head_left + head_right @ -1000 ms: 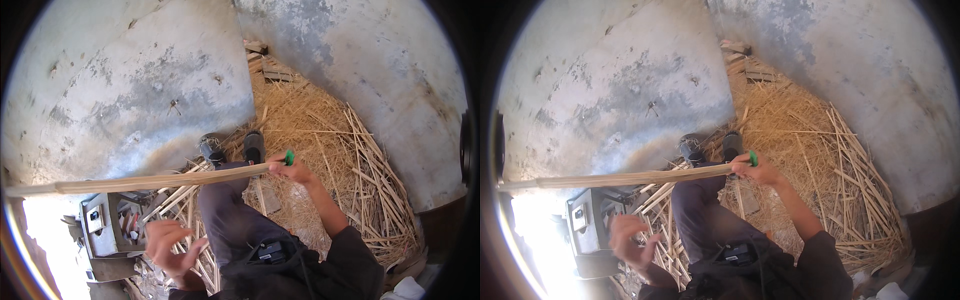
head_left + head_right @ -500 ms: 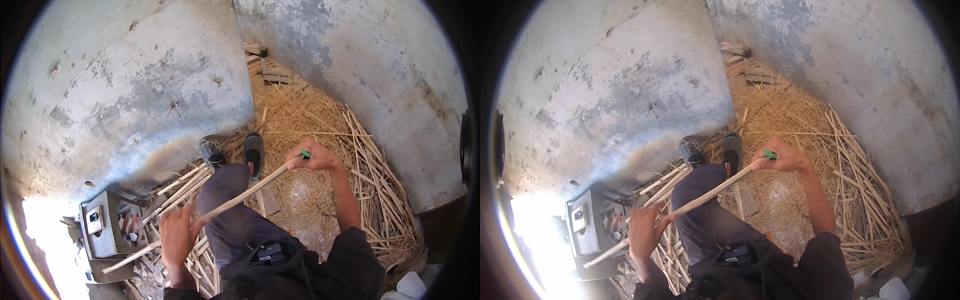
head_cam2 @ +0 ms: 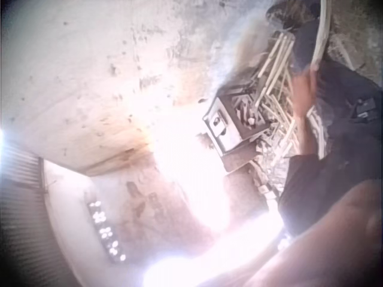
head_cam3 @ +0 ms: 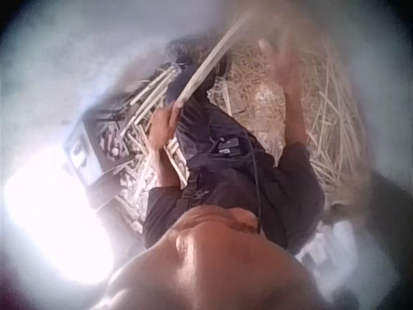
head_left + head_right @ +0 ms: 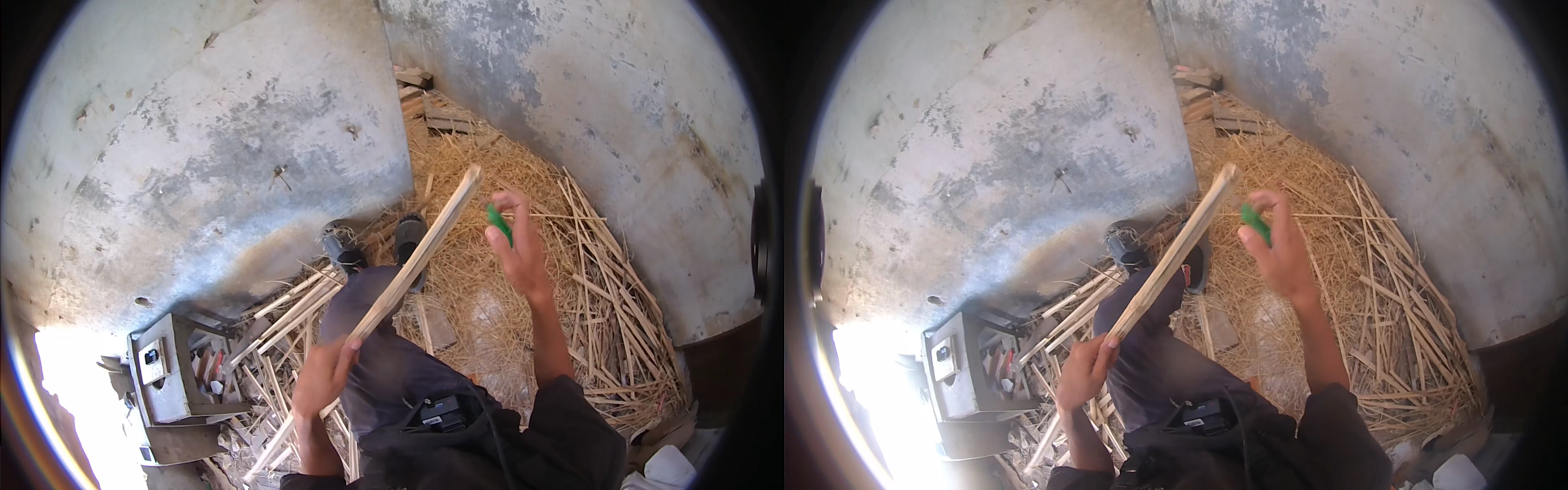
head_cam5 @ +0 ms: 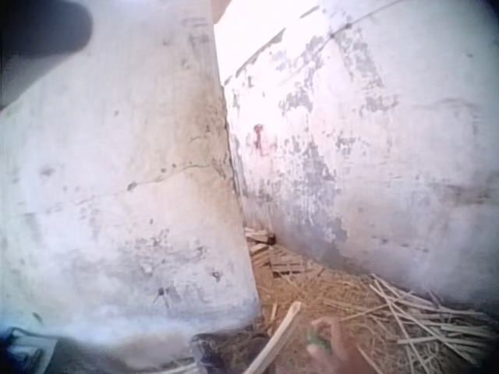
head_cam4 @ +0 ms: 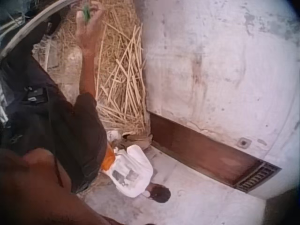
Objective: The person holds a bamboo strip and uses a small green-handled utility knife to shave thin layers off the edge, repeating the shaving motion along the length of the strip.
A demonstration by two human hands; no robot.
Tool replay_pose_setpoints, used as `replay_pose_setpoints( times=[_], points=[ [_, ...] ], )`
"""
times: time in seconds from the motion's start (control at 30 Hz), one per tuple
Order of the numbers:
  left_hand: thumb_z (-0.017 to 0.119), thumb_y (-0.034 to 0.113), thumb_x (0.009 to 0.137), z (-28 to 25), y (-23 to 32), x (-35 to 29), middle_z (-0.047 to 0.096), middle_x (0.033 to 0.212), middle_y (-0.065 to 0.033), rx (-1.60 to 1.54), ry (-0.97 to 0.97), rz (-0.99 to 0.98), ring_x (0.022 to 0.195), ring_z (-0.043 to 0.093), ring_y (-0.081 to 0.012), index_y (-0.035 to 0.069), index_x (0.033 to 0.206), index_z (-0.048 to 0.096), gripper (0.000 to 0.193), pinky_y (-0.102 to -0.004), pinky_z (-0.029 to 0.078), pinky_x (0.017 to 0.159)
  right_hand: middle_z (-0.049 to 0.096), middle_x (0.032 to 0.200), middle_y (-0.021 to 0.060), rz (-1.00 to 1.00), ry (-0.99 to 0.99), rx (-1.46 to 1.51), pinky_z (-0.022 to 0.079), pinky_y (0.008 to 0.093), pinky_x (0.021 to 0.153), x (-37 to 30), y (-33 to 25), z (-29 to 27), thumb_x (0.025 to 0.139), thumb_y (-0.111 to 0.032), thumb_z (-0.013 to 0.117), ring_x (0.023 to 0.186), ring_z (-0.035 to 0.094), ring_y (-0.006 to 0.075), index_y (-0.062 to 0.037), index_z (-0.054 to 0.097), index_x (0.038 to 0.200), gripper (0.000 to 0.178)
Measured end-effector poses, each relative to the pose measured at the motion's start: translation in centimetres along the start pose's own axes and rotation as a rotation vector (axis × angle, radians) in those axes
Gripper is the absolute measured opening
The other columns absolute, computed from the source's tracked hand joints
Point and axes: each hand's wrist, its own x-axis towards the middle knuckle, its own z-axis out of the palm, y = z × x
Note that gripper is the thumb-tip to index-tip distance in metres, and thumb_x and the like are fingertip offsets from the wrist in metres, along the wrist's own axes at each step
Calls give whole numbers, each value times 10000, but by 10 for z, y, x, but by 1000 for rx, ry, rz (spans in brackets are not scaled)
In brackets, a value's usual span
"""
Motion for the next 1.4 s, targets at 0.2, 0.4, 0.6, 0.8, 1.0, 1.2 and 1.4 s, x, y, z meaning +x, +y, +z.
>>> replay_pose_setpoints(
  times=[0.2, 0.4, 0.6, 0.8, 1.0, 1.2, 1.4],
  points=[
    [514, 236, 1124, 21, 20, 0, 465, 602, -75, -264, 61, 15, 556, 422, -152, -5, 815, 582, 398, -352, 377, 545, 660, 939, 113, -256, -280, 27, 557, 386, 675, -47, -41, 31, 1001, -389, 699, 823, 705, 265, -57, 679, 1206, 390],
    [463, 293, 1145, 29, 34, 0, 522, 610, -32, -201, 116, -1, 554, 493, -114, 6, 820, 596, 454, -306, 405, 544, 632, 799, 54, -405, -187, -98, 523, 347, 544, -60, -56, 41, 954, -382, 749, 631, 667, 230, -87, 739, 1145, 352],
    [472, 282, 1141, 34, 43, -5, 526, 574, -33, -224, 140, -37, 518, 513, -108, 13, 812, 593, 442, -308, 396, 510, 627, 770, 32, -434, -139, -145, 507, 343, 515, -59, -58, 42, 942, -402, 754, 584, 641, 206, -117, 754, 1168, 364],
    [541, 216, 1104, 37, 50, -9, 522, 575, -171, -220, 213, -40, 464, 517, -340, -13, 866, 606, 337, -433, 366, 488, 620, 733, 15, -461, -99, -206, 480, 335, 493, -55, -62, 38, 913, -406, 779, 553, 621, 193, -129, 770, 1143, 361],
    [547, 202, 1098, 39, 50, -13, 514, 577, -183, -207, 231, -42, 461, 511, -348, -16, 851, 603, 334, -439, 361, 488, 610, 716, 4, -489, -65, -223, 467, 337, 491, -53, -64, 36, 909, -405, 781, 547, 610, 189, -132, 777, 1114, 341],
    [551, 184, 1094, 41, 51, -15, 492, 570, -184, -205, 256, -38, 442, 483, -335, -17, 844, 600, 324, -432, 346, 479, 602, 701, -5, -521, -49, -241, 457, 334, 486, -50, -61, 36, 912, -420, 774, 540, 599, 187, -130, 779, 1096, 344],
    [492, 266, 1126, 42, 45, -21, 518, 565, -43, -165, 221, -99, 502, 522, -135, 19, 780, 587, 436, -324, 395, 515, 581, 674, -5, -534, -26, -285, 441, 327, 472, -49, -56, 38, 909, -416, 776, 523, 583, 177, -131, 782, 1072, 328]
  ],
)
